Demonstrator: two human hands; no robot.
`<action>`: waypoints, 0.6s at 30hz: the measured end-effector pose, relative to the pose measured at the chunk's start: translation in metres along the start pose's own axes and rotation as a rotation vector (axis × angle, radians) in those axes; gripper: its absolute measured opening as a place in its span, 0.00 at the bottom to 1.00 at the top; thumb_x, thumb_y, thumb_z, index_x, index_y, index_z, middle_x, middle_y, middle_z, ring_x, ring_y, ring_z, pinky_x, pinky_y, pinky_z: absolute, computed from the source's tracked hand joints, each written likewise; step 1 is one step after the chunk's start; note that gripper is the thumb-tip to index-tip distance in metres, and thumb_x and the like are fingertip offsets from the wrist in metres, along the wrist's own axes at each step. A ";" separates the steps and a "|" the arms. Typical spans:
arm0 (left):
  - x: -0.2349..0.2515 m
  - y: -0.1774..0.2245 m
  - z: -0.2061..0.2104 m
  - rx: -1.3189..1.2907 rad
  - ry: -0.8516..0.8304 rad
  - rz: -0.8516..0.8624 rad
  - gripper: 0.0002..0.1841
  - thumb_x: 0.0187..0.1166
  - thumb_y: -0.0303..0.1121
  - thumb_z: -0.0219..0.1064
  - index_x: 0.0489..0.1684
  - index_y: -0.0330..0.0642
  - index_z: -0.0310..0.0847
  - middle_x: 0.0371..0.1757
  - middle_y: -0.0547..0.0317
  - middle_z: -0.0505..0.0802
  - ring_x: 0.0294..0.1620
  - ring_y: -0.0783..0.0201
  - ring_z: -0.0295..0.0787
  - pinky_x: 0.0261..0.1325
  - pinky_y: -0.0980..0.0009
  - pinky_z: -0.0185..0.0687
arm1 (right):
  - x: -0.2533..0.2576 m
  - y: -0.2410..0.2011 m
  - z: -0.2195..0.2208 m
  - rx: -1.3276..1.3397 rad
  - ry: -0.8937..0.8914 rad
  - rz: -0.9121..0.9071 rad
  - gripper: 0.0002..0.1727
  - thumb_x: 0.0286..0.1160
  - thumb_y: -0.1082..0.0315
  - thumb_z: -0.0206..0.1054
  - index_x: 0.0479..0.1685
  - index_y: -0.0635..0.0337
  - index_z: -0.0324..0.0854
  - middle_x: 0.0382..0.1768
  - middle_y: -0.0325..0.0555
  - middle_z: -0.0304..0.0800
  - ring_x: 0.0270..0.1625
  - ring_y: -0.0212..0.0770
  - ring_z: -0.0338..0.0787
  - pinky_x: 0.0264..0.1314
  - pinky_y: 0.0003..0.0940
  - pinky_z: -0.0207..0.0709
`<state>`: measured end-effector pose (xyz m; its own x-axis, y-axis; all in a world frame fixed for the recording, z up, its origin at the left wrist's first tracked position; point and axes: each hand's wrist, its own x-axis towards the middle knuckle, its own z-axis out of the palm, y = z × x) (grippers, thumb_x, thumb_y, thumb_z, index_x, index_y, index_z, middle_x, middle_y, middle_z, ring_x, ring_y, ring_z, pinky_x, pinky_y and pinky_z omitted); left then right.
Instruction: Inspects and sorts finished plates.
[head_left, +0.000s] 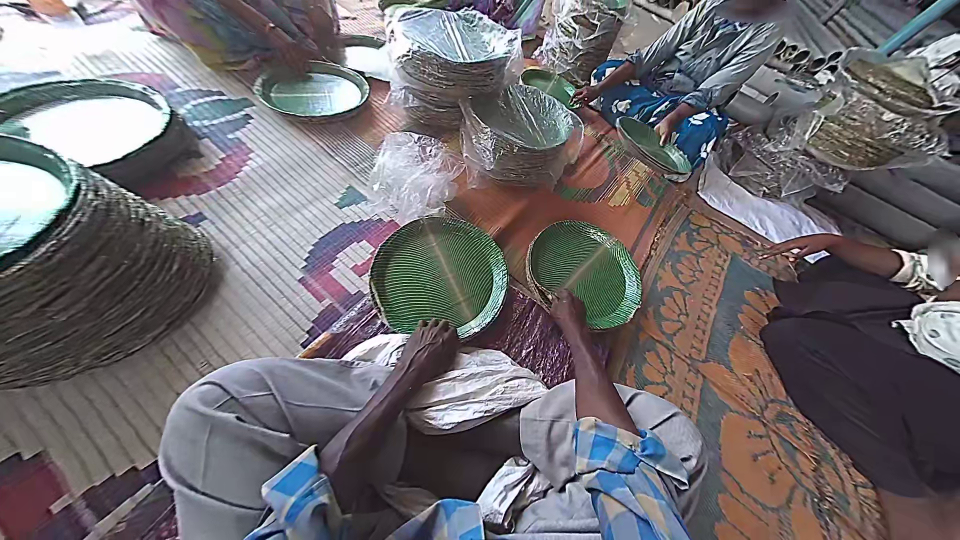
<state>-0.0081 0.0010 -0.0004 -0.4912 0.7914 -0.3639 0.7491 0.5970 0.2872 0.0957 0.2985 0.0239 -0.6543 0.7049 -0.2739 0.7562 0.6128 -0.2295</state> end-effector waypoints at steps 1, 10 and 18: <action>0.000 0.000 0.001 0.002 0.006 0.012 0.21 0.91 0.41 0.49 0.62 0.38 0.84 0.66 0.39 0.88 0.73 0.39 0.81 0.77 0.40 0.68 | -0.001 -0.002 -0.003 -0.002 0.044 0.023 0.21 0.91 0.66 0.51 0.69 0.67 0.83 0.73 0.62 0.84 0.76 0.58 0.83 0.80 0.57 0.71; 0.001 0.001 0.011 -0.053 1.161 0.346 0.16 0.80 0.34 0.58 0.57 0.42 0.89 0.60 0.41 0.93 0.66 0.41 0.87 0.73 0.43 0.72 | -0.068 -0.107 0.038 0.212 0.465 -1.013 0.10 0.74 0.76 0.65 0.40 0.70 0.93 0.47 0.60 0.97 0.54 0.60 0.96 0.61 0.58 0.85; -0.001 0.001 -0.005 -0.028 0.027 -0.108 0.24 0.91 0.44 0.51 0.63 0.32 0.85 0.66 0.32 0.87 0.73 0.34 0.80 0.80 0.36 0.62 | -0.032 -0.069 0.039 0.080 0.180 -0.578 0.20 0.83 0.58 0.66 0.49 0.69 0.92 0.55 0.62 0.93 0.64 0.60 0.90 0.72 0.58 0.76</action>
<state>-0.0087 0.0015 0.0053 -0.5802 0.7254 -0.3703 0.6789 0.6819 0.2721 0.0647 0.2200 0.0125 -0.9443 0.3199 0.0769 0.2718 0.8903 -0.3654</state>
